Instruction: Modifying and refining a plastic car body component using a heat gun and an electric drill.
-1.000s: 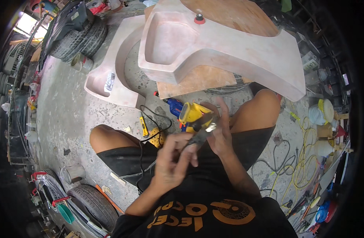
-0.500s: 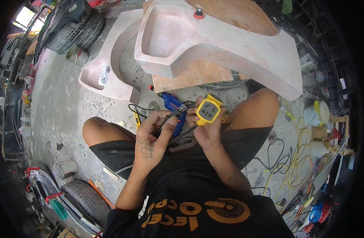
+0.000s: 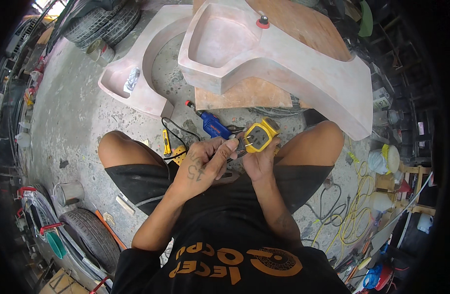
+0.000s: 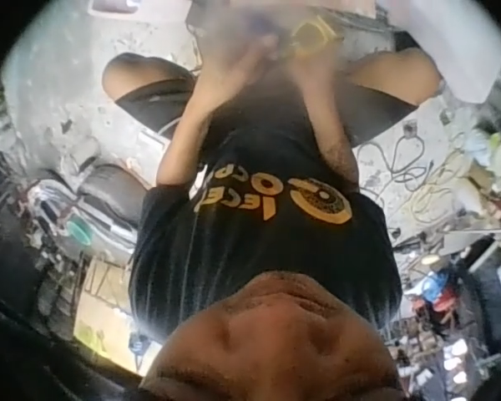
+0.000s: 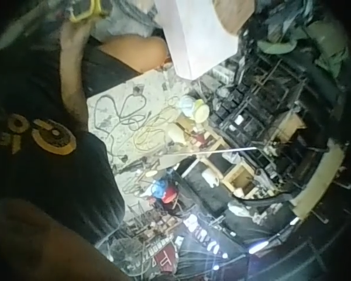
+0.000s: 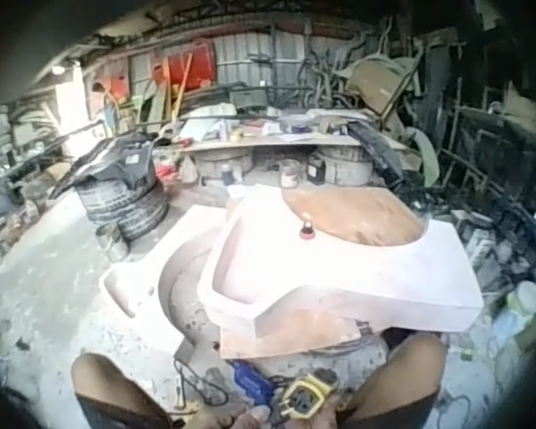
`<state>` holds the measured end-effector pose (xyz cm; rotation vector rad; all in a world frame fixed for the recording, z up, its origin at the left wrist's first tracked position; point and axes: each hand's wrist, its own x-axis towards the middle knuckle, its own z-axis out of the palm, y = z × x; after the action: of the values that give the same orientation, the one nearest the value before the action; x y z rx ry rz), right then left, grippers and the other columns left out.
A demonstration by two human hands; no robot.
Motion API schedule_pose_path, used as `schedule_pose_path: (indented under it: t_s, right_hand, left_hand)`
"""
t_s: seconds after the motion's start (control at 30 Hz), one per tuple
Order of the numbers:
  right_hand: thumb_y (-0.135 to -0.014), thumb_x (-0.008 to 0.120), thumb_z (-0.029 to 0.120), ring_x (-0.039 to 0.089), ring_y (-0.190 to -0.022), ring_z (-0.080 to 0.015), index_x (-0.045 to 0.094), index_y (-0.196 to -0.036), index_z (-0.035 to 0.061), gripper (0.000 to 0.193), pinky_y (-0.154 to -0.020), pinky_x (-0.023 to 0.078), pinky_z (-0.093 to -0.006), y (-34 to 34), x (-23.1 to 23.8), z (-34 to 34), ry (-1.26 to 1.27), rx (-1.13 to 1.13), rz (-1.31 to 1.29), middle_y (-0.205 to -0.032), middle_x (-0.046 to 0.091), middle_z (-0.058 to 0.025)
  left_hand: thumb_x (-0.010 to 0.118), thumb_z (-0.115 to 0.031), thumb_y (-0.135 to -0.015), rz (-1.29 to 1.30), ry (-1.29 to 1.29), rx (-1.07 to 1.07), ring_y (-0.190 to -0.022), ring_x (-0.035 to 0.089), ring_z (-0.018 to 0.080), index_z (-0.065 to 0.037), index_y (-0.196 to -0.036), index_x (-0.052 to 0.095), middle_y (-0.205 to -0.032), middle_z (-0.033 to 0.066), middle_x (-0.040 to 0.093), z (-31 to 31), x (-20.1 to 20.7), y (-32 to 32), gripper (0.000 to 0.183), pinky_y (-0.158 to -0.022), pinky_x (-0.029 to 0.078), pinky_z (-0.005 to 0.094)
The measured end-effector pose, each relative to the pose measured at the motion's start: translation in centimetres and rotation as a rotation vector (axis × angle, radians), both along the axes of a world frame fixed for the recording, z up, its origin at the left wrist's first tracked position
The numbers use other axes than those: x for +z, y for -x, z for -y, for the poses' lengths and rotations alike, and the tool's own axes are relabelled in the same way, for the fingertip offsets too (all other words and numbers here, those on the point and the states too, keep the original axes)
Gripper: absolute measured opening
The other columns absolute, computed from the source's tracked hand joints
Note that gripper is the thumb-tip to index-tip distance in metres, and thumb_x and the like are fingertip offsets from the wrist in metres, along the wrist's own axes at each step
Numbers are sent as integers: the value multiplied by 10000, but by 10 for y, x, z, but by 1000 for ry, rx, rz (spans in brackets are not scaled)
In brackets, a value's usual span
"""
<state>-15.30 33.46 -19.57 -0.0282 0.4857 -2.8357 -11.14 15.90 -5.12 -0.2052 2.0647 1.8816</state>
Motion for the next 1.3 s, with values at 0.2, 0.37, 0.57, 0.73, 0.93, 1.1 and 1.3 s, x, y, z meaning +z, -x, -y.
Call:
schedule_pose_path:
  t_s: [0.2, 0.37, 0.57, 0.73, 0.93, 1.1, 1.3]
  right_hand:
    - [-831, 754, 567, 649, -1145, -279, 550, -1392, 125, 742, -991, 531, -431, -1, -11, -3, -56, -3, 16, -1286, 653, -70]
    - [-814, 837, 455, 621, -1235, -252, 578, -1364, 90, 710, -1070, 505, -407, 3, -13, -12, -128, 36, -72, -1327, 651, -73]
    - [-793, 890, 343, 597, -1285, -266, 589, -1360, 70, 698, -1134, 468, -441, 8, -16, -22, -148, 106, -94, -1348, 642, -120]
    - [-769, 911, 238, 577, -1303, -304, 606, -1328, 56, 662, -1125, 457, -460, 12, -19, -29, -193, 121, -154, -1322, 642, -135]
    - [-713, 952, 281, 605, -1225, -267, 490, -1335, 108, 794, -1044, 526, -427, 15, -13, -31, -251, 162, -212, -1236, 651, -84]
    - [-657, 982, 209, 612, -1201, -248, 489, -1290, 113, 807, -1049, 517, -407, 14, -1, -32, -339, 203, -235, -1218, 655, -87]
    - [-661, 984, 190, 627, -1168, -233, 482, -1237, 121, 767, -1042, 517, -382, 16, 1, -34, -331, 228, -310, -1173, 672, -86]
  left_hand:
    - [572, -469, -1055, 36, 29, 30, -467, 402, 77, 4, -843, 670, -524, -4, 482, -5, 2, -1, 527, -483, 304, 259]
    - [573, -478, -1051, 39, 45, -6, -445, 407, 83, 4, -821, 668, -485, 1, 475, 2, 5, 0, 542, -479, 322, 270]
    - [585, -442, -1049, 82, 59, -36, -432, 446, 86, 6, -763, 651, -473, 16, 489, 4, 1, -1, 535, -458, 351, 280]
    - [591, -374, -1053, 96, -11, -98, -440, 453, 77, 2, -754, 634, -494, 10, 501, 4, 4, 0, 483, -450, 345, 270]
    - [579, -312, -1062, 131, -139, -190, -471, 433, 59, -21, -767, 620, -546, -24, 506, 4, -1, -3, 416, -461, 324, 253]
    - [581, -306, -1051, 154, -262, -84, -444, 384, 50, -12, -867, 666, -544, -35, 482, -3, -13, -12, 357, -435, 284, 240]
    - [555, -277, -1067, 88, -206, -209, -454, 351, 30, -36, -867, 628, -573, -67, 434, 0, -24, -13, 321, -433, 264, 227]
